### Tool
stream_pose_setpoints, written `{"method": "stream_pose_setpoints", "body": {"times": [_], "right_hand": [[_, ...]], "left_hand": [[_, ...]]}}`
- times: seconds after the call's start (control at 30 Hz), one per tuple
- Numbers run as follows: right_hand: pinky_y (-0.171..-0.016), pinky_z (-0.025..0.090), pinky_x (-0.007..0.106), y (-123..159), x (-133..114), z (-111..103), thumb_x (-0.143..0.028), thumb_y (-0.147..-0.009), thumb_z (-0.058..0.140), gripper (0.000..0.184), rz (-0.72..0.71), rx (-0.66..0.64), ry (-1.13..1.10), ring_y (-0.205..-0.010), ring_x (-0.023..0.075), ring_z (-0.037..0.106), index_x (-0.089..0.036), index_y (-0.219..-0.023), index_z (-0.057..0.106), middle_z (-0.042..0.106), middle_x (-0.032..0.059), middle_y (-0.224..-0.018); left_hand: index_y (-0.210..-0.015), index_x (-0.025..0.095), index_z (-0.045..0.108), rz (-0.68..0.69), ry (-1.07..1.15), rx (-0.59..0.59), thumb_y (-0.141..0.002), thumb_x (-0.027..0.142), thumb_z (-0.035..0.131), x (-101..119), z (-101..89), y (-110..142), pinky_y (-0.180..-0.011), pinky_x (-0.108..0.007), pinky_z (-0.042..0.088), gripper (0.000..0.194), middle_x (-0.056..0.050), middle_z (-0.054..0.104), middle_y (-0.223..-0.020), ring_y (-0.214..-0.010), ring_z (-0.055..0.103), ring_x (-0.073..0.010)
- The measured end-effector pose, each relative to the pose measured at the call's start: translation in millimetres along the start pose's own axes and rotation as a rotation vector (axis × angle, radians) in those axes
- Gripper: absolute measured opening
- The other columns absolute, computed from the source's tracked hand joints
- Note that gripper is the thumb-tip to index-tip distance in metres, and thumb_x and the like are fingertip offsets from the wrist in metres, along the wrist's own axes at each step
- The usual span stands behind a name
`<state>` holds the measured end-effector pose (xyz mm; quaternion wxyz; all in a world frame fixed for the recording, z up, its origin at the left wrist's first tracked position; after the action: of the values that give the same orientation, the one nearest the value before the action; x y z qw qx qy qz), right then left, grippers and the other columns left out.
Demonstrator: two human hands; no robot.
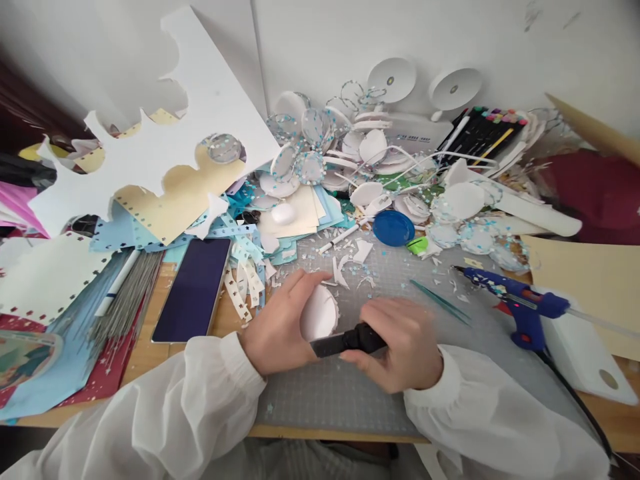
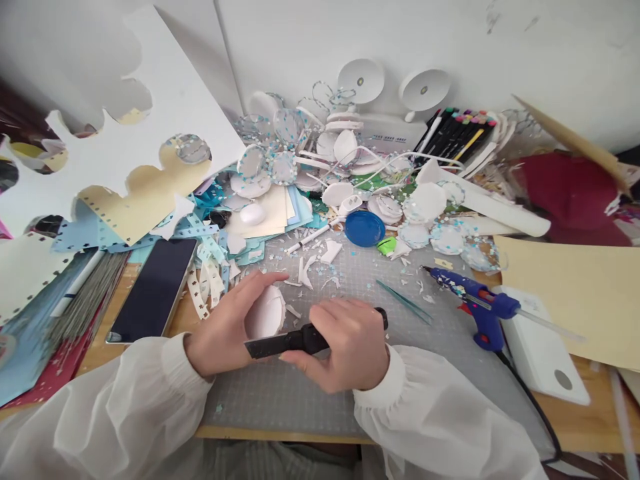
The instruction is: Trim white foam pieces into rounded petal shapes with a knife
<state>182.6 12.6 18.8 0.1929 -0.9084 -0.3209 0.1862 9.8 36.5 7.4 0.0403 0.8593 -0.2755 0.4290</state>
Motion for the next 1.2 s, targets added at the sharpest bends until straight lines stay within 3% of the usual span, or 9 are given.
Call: {"method": "stream_pose_setpoints", "body": {"times": [0.3, 0.8, 1.03, 1.2], "right_hand": [[-0.049, 0.025, 0.029, 1.1, -0.6, 3.3, -0.06, -0.085, 0.044, 0.049, 0.019, -0.045, 0.033, -0.047, 0.0127, 0.042, -0.02, -0.058, 0.045, 0.048, 0.0009, -0.05], [-0.048, 0.025, 0.029, 2.2, 2.4, 2.9, -0.06, -0.084, 0.046, 0.048, 0.026, -0.037, 0.021, -0.046, 0.0126, 0.041, -0.02, -0.057, 0.044, 0.048, 0.0005, -0.049], [-0.05, 0.025, 0.029, 1.7, 0.8, 4.4, -0.061, -0.083, 0.046, 0.049, 0.01, -0.05, 0.017, -0.046, 0.0123, 0.042, -0.02, -0.057, 0.044, 0.049, 0.0006, -0.049], [-0.049, 0.024, 0.028, 2.4, 6.8, 3.6, -0.06, -0.083, 0.047, 0.049, 0.032, -0.035, 0.006, -0.044, 0.0114, 0.04, -0.02, -0.055, 0.044, 0.046, -0.0004, -0.047]], "left_hand": [[-0.114, 0.019, 0.043, 0.014, -0.061, -0.018, -0.067, 0.028, 0.068, 3.8, 1.1, 3.4, -0.076, -0.035, 0.046, 0.053, -0.008, 0.052, -0.101, -0.093, 0.055, -0.0235], [-0.109, 0.022, 0.044, 0.03, -0.087, -0.016, -0.065, 0.023, 0.066, 3.3, 1.3, 3.3, -0.069, -0.032, 0.044, 0.049, -0.005, 0.054, -0.097, -0.086, 0.055, -0.0212], [-0.113, 0.021, 0.043, 0.102, -0.133, -0.053, -0.068, 0.025, 0.063, 4.5, 1.4, 2.8, -0.069, -0.032, 0.045, 0.049, -0.007, 0.054, -0.099, -0.086, 0.056, -0.0218], [-0.11, 0.021, 0.045, 0.09, -0.101, -0.07, -0.062, 0.017, 0.061, 5.9, -2.1, 0.4, -0.069, -0.031, 0.045, 0.051, -0.005, 0.055, -0.099, -0.086, 0.057, -0.0212]]}}
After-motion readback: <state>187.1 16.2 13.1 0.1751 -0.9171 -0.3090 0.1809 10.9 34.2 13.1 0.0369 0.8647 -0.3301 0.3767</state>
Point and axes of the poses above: each hand's wrist, its own y-axis away from the middle knuckle, its own z-axis out of the palm, x = y × z, the point moved 3 cm from there along -y, towards the middle knuckle
